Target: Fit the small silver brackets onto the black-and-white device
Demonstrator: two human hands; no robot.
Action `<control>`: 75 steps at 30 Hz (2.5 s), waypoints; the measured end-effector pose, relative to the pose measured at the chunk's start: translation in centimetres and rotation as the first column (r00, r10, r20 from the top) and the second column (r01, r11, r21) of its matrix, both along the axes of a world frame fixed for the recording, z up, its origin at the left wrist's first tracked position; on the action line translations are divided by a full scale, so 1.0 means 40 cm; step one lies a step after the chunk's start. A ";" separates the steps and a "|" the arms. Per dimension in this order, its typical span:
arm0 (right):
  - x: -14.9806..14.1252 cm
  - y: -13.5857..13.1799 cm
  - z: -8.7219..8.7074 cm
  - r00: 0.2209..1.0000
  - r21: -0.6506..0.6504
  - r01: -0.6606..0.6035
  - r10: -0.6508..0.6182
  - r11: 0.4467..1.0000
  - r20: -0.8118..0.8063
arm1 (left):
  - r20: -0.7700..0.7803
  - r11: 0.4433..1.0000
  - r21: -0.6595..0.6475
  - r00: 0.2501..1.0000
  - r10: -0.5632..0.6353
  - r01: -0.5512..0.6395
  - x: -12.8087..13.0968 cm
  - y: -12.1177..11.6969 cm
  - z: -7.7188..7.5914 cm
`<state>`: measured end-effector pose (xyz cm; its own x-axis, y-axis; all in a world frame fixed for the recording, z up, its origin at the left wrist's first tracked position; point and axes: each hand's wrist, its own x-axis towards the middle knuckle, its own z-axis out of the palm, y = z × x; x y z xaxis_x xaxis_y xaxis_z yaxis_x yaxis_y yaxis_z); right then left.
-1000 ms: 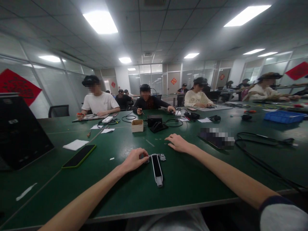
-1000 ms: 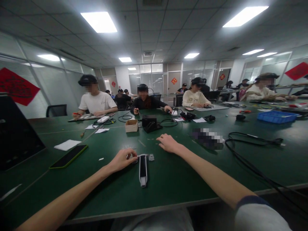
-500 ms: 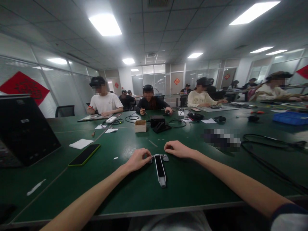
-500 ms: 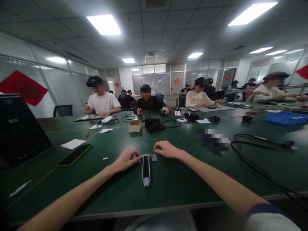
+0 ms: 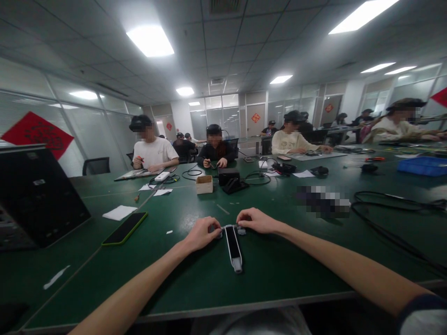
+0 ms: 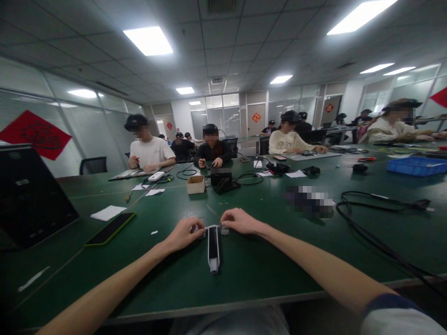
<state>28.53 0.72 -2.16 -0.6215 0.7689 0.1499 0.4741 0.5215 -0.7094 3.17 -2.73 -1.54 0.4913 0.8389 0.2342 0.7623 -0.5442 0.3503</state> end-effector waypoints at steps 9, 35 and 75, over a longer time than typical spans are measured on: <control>-0.008 0.007 -0.012 0.999 -0.024 0.035 -0.035 0.999 -0.001 | 0.013 1.000 0.005 1.000 0.005 -0.006 0.004 0.000 -0.004; -0.029 -0.034 -0.012 0.999 0.126 0.032 -0.028 0.992 -0.034 | -0.027 1.000 0.016 1.000 -0.017 0.017 0.006 -0.002 -0.002; 0.019 -0.001 -0.001 0.997 0.185 -0.022 0.009 0.982 0.075 | -0.114 0.996 0.069 0.992 0.059 -0.051 -0.049 0.070 -0.012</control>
